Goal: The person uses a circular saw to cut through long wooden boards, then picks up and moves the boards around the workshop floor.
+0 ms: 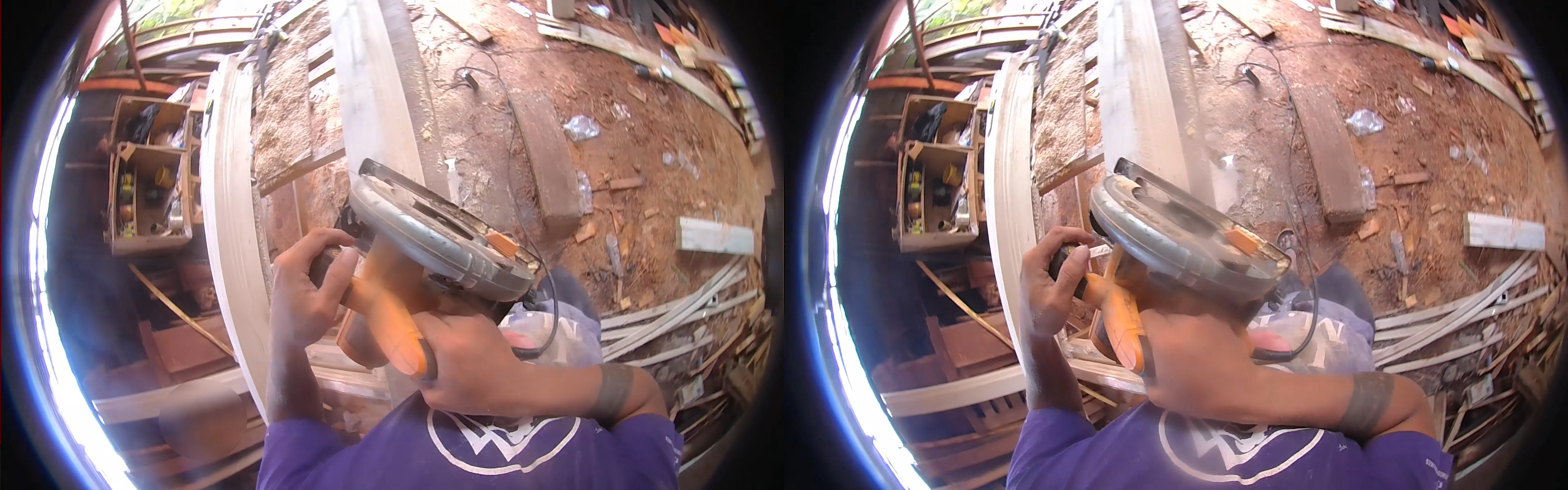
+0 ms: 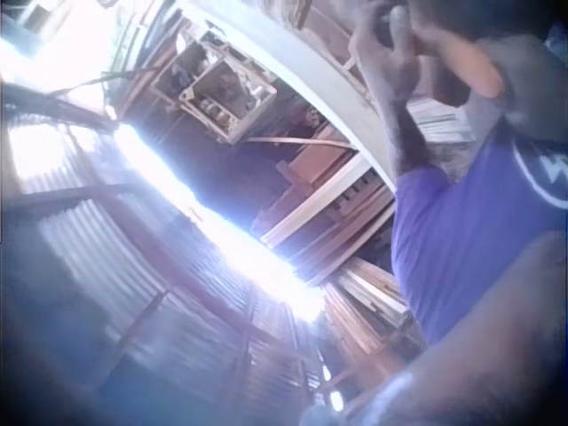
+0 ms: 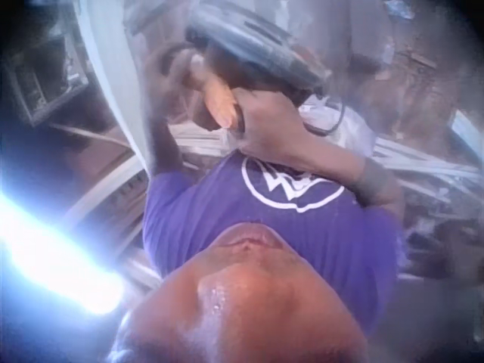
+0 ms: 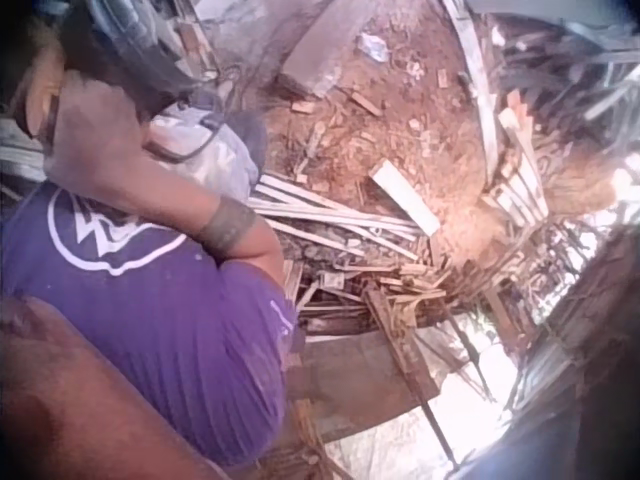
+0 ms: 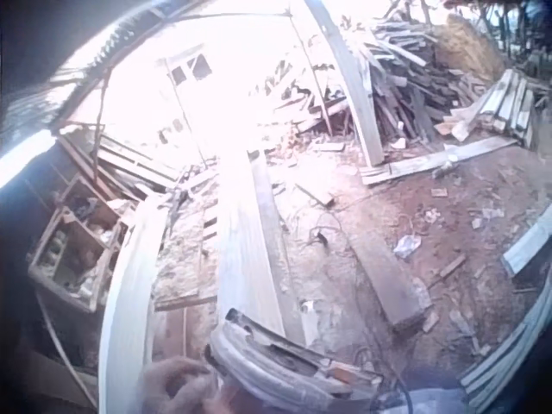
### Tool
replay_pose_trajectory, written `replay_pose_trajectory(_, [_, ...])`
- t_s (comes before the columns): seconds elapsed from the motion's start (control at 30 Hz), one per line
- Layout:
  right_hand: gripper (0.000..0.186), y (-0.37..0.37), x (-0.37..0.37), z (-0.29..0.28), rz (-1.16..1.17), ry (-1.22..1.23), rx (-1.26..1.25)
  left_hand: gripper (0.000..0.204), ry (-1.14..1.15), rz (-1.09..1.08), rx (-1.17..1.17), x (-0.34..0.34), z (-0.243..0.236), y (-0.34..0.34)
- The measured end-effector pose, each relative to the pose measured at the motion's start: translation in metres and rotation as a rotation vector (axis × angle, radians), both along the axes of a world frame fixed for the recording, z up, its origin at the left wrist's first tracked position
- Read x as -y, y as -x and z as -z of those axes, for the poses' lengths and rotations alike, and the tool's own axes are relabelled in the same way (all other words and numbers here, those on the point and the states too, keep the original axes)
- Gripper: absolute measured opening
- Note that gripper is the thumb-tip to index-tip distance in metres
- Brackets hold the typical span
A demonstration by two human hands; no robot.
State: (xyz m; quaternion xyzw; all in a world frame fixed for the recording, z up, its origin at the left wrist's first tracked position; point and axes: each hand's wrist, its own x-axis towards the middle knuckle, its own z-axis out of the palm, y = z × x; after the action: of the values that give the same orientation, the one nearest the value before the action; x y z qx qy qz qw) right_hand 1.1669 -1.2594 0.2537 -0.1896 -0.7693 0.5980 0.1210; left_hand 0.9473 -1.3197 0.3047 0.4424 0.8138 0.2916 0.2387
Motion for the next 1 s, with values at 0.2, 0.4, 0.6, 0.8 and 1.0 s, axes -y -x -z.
replay_pose_trajectory(0.2, [0.036,0.003,-0.003,0.000,-0.038,0.054,0.101,0.022,-0.097,0.262,-0.423,-0.042,-0.019,-0.023])
replay_pose_trajectory(0.4, [0.035,0.012,0.015,0.001,0.024,-0.061,0.066,0.028,0.508,0.877,-0.286,-0.148,0.005,-0.097])
replay_pose_trajectory(0.6, [0.034,0.012,0.006,0.013,-0.047,-0.109,0.086,0.028,0.846,0.936,-0.551,-0.173,0.011,-0.118])
replay_pose_trajectory(0.8, [0.033,0.000,-0.012,0.010,-0.072,0.059,-0.014,0.055,0.277,0.390,-0.489,-0.135,-0.016,-0.026])
replay_pose_trajectory(1.0, [0.031,-0.004,-0.009,0.013,-0.062,0.221,-0.032,0.032,0.268,0.013,-0.329,-0.114,0.006,0.010])
